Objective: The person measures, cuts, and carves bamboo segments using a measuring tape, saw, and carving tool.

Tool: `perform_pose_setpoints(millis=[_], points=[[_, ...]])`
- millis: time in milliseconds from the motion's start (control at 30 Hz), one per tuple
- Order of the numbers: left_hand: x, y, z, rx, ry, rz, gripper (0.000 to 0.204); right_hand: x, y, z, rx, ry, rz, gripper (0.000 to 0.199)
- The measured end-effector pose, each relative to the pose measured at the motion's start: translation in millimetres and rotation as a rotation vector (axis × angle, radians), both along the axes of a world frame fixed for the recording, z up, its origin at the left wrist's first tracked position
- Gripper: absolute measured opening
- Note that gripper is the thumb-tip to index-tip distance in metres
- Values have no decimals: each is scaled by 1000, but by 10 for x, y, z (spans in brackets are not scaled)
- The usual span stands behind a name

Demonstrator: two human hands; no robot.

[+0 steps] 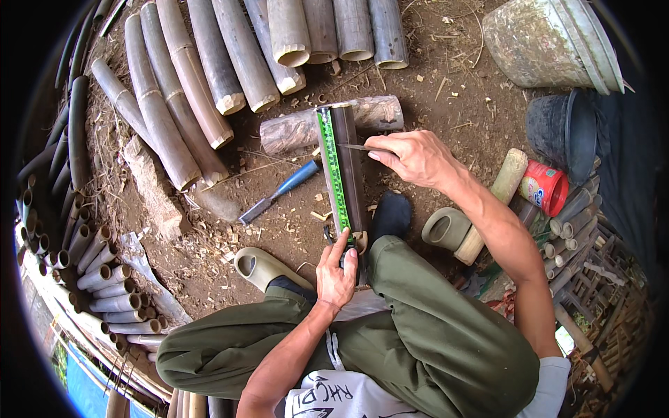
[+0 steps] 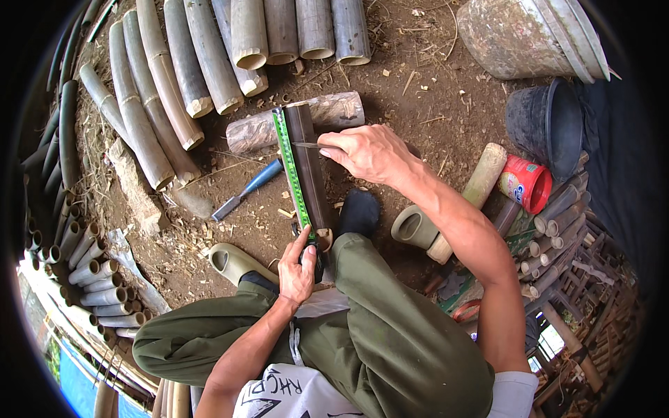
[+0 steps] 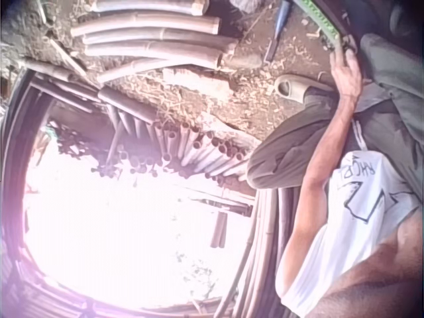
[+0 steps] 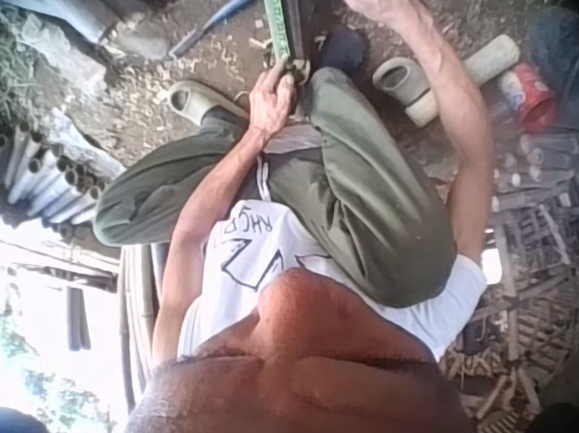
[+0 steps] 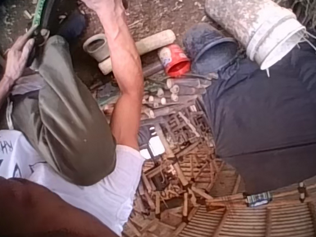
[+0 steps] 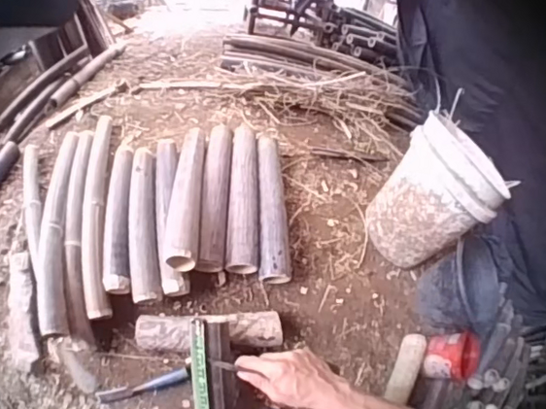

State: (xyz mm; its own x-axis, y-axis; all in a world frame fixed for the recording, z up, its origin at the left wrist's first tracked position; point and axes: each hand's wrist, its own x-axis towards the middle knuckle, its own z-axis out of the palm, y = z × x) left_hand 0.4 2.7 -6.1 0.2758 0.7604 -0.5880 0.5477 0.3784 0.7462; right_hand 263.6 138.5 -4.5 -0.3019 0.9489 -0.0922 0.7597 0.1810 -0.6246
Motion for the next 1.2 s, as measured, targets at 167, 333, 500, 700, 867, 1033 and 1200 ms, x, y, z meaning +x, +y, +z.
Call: perform_pose_setpoints(millis=[167, 333, 500, 700, 867, 1033, 1200], points=[[14, 6, 2, 8, 18, -7, 46, 21, -25, 104, 1, -120, 19, 21], [-10, -13, -33, 49, 11, 13, 44, 477, -205, 300, -125, -347, -23, 21], [-15, -10, -33, 31, 20, 9, 43, 151, -605, 169, -70, 19, -20, 24], [9, -5, -23, 4, 43, -5, 42, -136, -792, 31, -169, 1, -69, 26], [-7, -43, -83, 87, -5, 35, 44, -205, -755, 20, -168, -21, -37, 24], [-3, -45, -98, 98, -10, 41, 44, -213, -725, 17, -174, -33, -23, 23], [7, -35, -85, 89, -18, 46, 45, -202, -724, -4, -97, 4, -13, 22]])
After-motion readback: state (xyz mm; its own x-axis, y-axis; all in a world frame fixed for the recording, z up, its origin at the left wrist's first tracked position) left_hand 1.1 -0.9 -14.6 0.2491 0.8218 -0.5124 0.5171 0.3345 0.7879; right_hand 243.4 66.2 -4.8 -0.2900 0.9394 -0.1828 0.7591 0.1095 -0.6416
